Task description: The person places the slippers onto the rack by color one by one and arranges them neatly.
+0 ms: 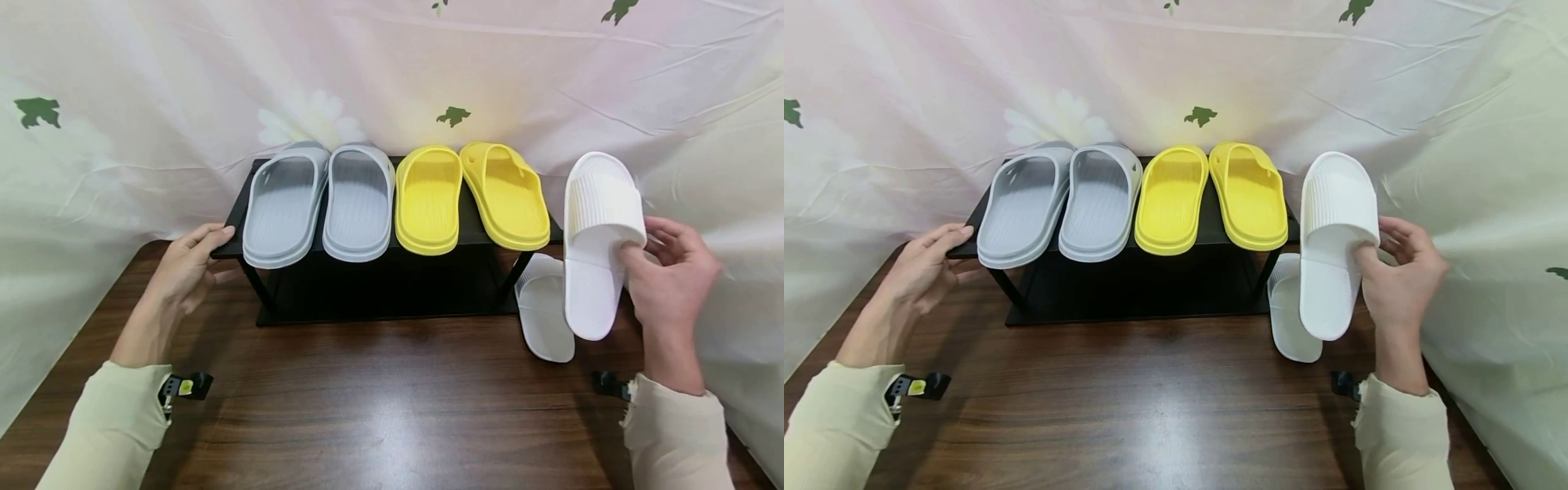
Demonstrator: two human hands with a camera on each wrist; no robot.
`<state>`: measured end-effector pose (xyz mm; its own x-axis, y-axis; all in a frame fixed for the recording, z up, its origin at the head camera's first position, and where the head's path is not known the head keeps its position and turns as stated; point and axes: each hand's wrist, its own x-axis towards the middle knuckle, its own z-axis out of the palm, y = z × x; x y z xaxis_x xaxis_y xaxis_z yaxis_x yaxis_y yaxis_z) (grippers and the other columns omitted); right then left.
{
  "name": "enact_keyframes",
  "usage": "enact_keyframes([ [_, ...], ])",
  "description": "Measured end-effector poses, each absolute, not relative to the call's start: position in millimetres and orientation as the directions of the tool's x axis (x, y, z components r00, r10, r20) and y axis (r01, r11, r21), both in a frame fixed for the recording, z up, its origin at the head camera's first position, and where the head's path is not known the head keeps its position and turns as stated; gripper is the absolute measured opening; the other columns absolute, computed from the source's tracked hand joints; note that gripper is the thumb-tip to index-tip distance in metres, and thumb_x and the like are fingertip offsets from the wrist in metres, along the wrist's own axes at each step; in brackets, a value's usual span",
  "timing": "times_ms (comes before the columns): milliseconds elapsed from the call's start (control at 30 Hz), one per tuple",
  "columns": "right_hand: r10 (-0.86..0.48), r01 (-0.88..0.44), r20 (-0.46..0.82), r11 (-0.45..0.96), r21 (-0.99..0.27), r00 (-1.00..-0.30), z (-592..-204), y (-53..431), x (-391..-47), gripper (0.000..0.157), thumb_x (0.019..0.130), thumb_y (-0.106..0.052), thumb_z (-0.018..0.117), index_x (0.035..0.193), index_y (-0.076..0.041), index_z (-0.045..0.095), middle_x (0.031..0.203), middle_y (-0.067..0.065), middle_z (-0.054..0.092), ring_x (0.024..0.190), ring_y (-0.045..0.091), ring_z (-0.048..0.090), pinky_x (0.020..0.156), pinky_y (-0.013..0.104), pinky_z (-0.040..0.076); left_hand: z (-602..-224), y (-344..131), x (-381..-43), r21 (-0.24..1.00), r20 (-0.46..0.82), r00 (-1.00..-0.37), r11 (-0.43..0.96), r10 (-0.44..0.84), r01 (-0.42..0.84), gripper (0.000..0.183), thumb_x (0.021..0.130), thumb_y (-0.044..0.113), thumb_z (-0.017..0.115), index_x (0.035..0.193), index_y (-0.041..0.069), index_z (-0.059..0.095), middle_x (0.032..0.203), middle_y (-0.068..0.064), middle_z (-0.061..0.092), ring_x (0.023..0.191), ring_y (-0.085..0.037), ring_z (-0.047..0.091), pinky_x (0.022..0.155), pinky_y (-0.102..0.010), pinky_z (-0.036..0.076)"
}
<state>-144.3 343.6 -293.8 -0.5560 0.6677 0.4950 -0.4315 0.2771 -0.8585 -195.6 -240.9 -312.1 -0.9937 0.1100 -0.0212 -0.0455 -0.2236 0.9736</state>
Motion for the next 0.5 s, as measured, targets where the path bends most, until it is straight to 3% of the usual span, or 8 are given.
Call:
enact_keyframes([
  [267,0.605,-0.384,0.607,0.471,-0.794,-0.514,-294.7,333.3,-144.6,0.027,0.081,0.003,0.064,0.106,0.003,0.076,0.094,-0.001,0.073,0.081,0.008,0.07,0.078,0.016,0.054,-312.1,-240.9,-195.6,0.974,-0.014,-0.994,-0.224,0.107,-0.038,0.016,0.101,0.023,0.068,0.113,0.012,0.07,0.116,-0.002,0.059,0.093,-0.011,0.066,0.079,-0.035,0.06],
  [500,0.567,-0.448,0.642,0.46,-0.767,-0.516,-297.7,323.2,-143.8,0.028,0.081,0.005,0.067,0.109,0.007,0.074,0.096,0.003,0.075,0.082,0.01,0.071,0.07,0.012,0.054,-312.2,-240.3,-195.5,0.972,-0.016,-0.994,-0.232,0.109,-0.041,0.016,0.1,0.022,0.068,0.112,0.012,0.07,0.114,-0.002,0.06,0.092,-0.011,0.066,0.08,-0.035,0.059],
])
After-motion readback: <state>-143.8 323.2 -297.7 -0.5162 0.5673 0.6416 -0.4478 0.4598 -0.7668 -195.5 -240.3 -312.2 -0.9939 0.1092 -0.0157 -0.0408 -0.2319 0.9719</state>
